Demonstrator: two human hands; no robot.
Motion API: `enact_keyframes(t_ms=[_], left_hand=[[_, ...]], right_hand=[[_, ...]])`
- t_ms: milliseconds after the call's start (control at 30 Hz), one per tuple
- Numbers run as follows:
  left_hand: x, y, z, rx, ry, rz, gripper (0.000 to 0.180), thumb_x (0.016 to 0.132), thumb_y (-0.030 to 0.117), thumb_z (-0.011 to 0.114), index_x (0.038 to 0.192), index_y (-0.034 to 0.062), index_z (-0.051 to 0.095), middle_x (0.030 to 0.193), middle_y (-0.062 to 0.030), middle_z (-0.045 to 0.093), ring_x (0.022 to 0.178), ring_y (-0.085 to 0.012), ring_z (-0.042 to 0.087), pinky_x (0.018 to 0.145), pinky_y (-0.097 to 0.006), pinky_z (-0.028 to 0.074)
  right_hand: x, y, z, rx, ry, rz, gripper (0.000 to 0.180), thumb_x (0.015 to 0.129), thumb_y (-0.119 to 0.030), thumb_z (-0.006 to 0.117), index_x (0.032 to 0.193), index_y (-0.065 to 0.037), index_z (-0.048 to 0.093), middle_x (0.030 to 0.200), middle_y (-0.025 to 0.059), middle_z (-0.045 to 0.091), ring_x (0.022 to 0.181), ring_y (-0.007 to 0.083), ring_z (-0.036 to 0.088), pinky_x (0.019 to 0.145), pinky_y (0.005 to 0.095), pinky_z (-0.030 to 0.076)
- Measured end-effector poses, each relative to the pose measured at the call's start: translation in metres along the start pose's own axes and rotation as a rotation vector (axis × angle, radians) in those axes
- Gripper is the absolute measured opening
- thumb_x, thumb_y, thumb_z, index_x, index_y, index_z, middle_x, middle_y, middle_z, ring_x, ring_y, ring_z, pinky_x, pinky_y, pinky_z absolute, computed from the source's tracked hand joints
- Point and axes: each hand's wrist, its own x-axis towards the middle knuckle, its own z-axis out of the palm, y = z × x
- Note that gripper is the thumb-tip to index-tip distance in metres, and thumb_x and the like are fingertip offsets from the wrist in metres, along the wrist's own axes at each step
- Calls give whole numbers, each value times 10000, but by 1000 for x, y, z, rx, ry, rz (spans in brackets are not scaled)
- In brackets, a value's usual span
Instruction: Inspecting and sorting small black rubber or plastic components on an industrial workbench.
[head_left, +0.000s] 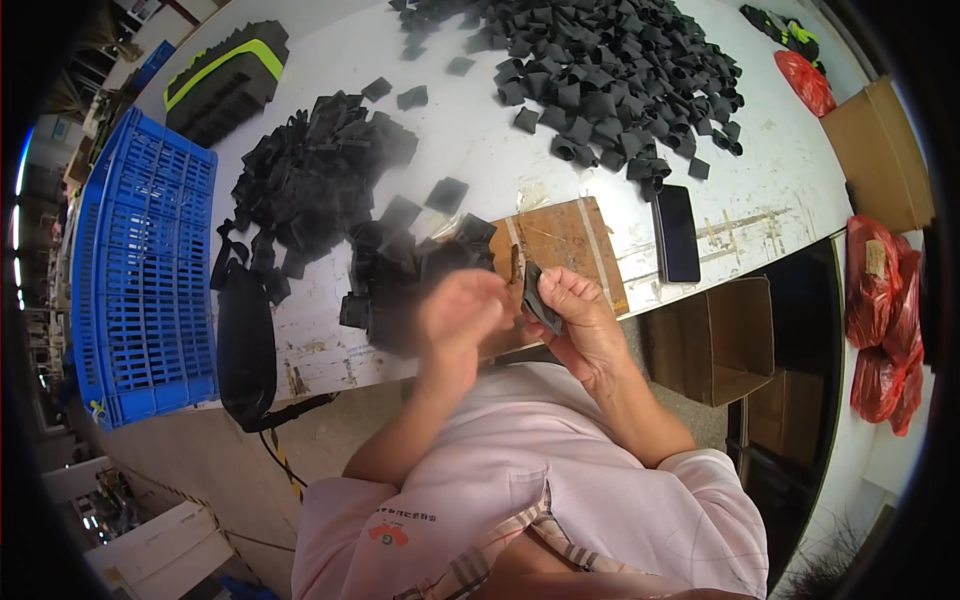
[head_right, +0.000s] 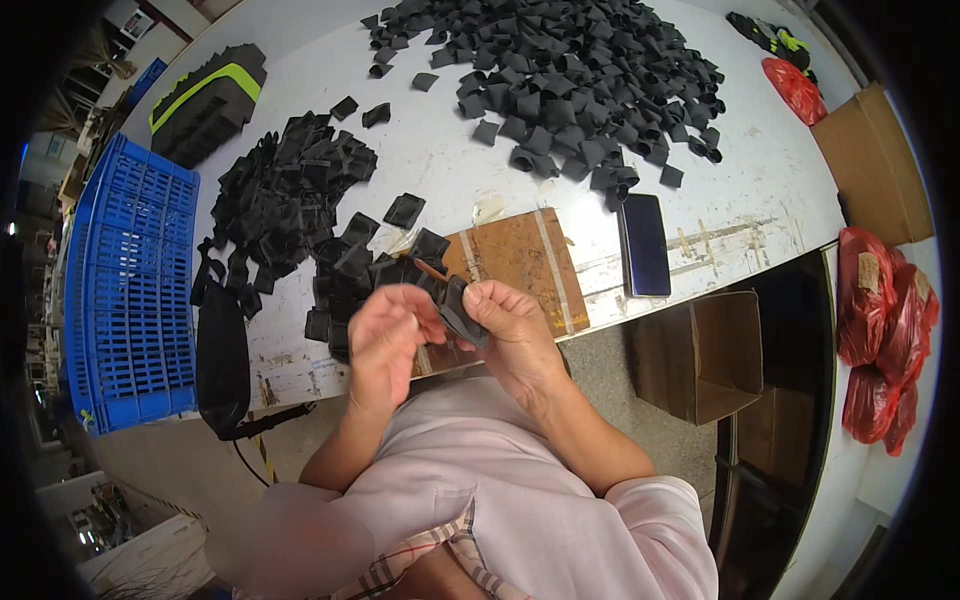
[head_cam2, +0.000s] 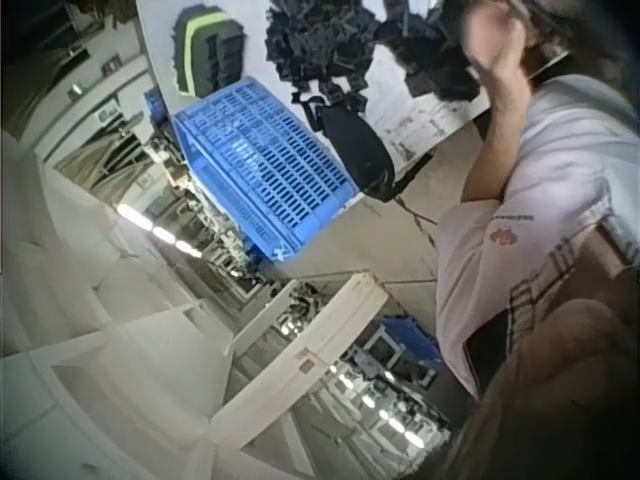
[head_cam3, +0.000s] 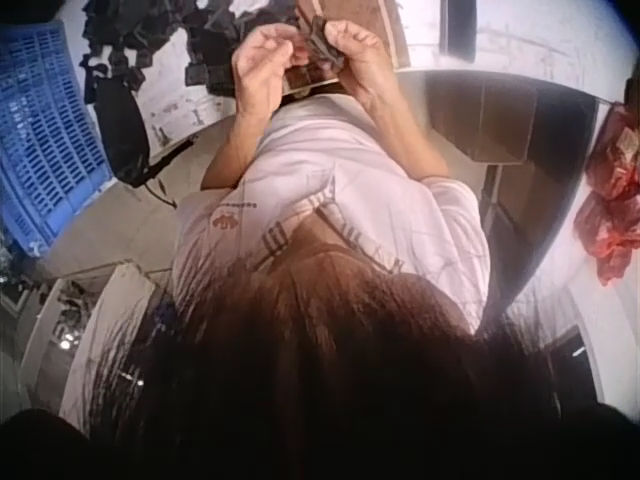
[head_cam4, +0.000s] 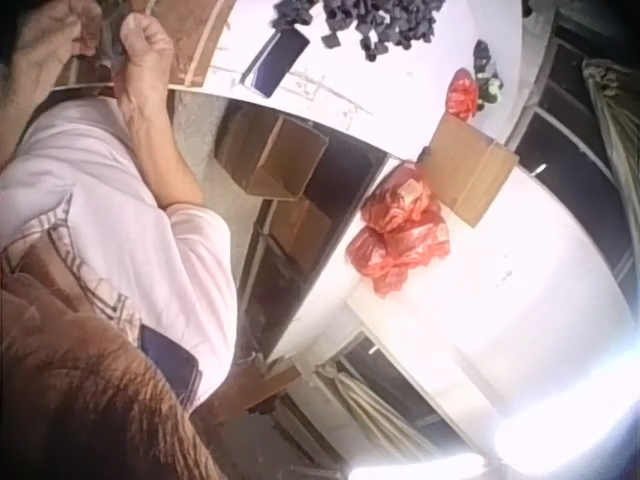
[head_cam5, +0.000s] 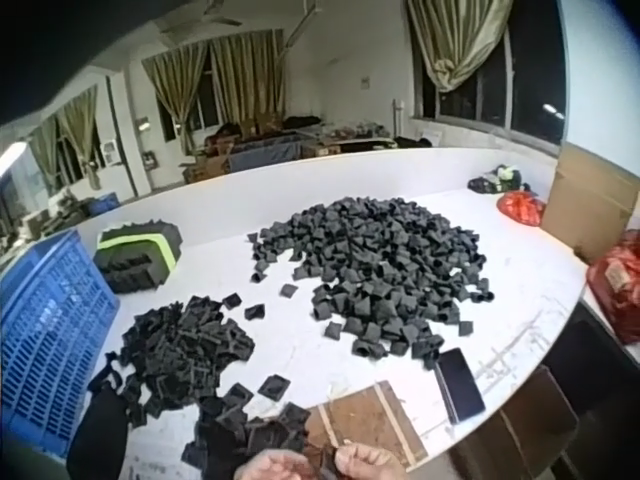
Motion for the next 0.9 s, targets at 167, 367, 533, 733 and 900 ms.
enact_keyframes(t_ms=[167,367,533,733,900], left_hand=[[-12,-4,15,38,-75,33,136,802,-5,551,925,-49,515,871,-105,594,787,-147,589,724,-272,500],[-8,-7,9,107,-12,30,62,799,3,574,835,-42,552,800,-76,599,711,-112,579,632,-223,483],[-6,-9,9,466,65,205,14,782,-19,600,774,-17,588,707,2,556,617,-40,492,533,-172,397],[-3,-5,18,835,-21,571,105,705,-65,608,784,-10,566,666,-64,560,540,-97,515,476,-201,393],[3,-19,20,791,288,670,98,720,-86,586,781,-21,545,639,-54,566,458,-91,513,396,-213,388]], right_hand=[[-5,3,1,0,0,-45,144,858,-171,553,790,-45,571,706,37,587,583,103,524,532,218,422],[0,10,-5,-67,33,-32,120,848,-148,568,804,-36,570,698,37,587,564,108,518,517,210,408],[-9,4,6,-1268,272,-1080,164,765,-93,637,871,18,578,702,82,565,566,156,499,504,255,397],[-11,-3,4,-1271,-40,-1043,230,690,-18,656,908,-5,586,794,114,529,631,218,517,493,295,414],[1,9,12,-1529,117,-1173,212,646,21,635,849,-1,578,735,114,493,643,266,531,512,348,442]])
